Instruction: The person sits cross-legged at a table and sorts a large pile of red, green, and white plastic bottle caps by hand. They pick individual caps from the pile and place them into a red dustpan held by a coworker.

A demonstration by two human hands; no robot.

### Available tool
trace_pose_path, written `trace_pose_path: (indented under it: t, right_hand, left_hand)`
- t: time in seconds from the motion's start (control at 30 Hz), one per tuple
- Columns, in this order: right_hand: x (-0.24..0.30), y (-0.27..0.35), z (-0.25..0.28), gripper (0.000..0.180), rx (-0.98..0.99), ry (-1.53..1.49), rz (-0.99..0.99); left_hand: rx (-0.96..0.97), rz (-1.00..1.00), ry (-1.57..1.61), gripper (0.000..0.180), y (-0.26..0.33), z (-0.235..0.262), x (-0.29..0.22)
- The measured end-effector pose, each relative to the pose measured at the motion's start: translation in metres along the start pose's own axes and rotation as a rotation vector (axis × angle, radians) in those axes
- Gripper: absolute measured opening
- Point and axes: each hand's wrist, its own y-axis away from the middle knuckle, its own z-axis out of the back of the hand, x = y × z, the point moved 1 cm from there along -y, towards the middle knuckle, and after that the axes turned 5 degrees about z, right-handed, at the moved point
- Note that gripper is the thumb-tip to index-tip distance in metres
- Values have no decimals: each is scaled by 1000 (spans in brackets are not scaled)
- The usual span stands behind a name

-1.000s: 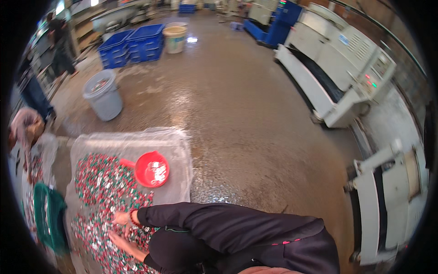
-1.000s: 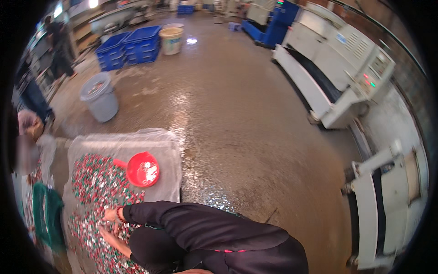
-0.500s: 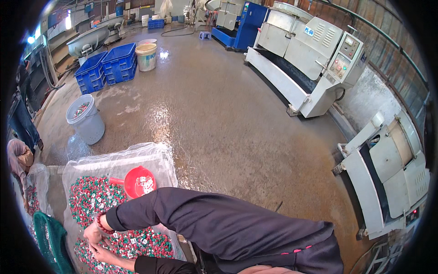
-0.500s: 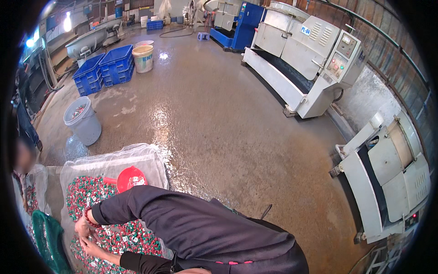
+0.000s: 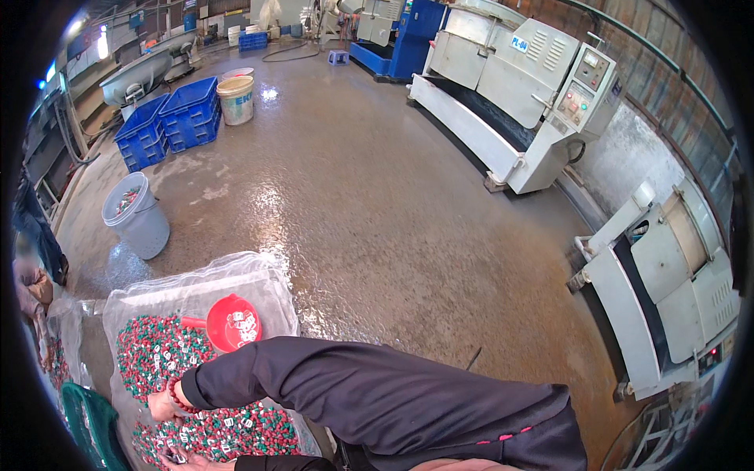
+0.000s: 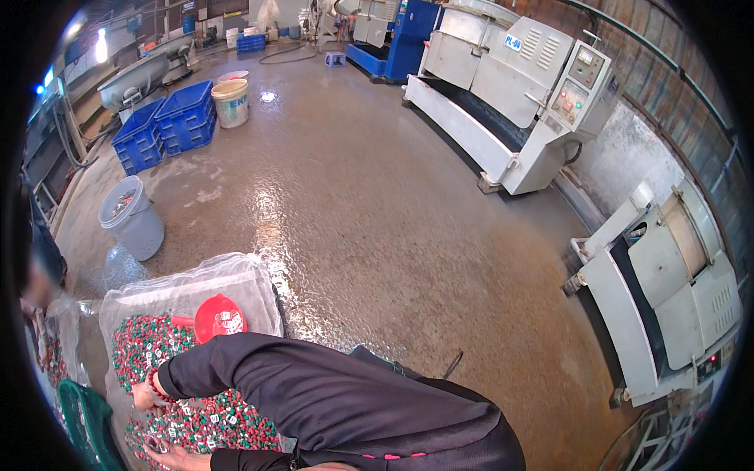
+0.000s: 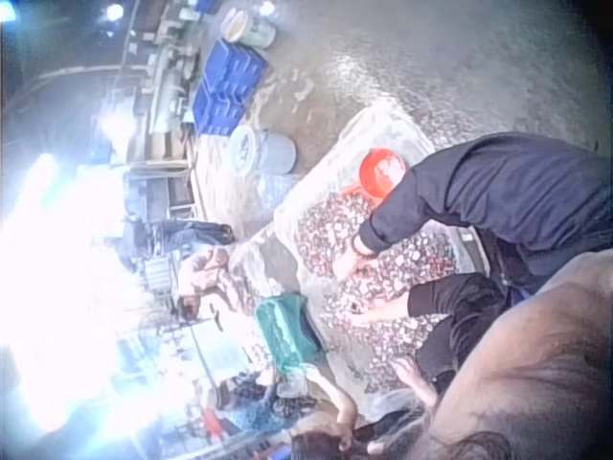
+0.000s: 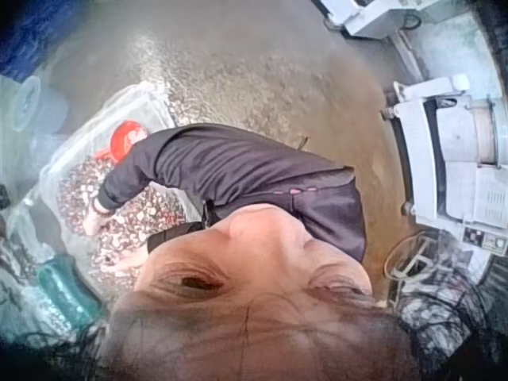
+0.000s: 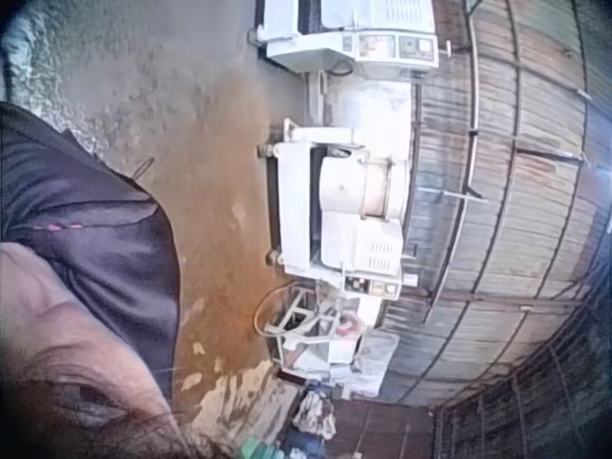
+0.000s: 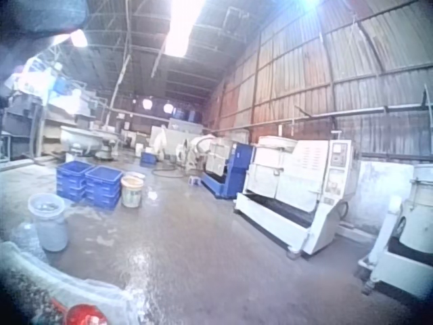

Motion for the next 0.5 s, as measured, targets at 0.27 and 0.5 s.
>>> trace_pose_path:
  t: [0.27, 0.5]
  right_hand:
    - [6, -6, 0, 37, -134, -286, 16]
    - [6, 22, 12, 40, -209, -338, -4]
  left_hand:
    - [80, 70, 598, 41, -19, 14, 52]
    - [-195, -381, -85, 43, -66, 37, 89]
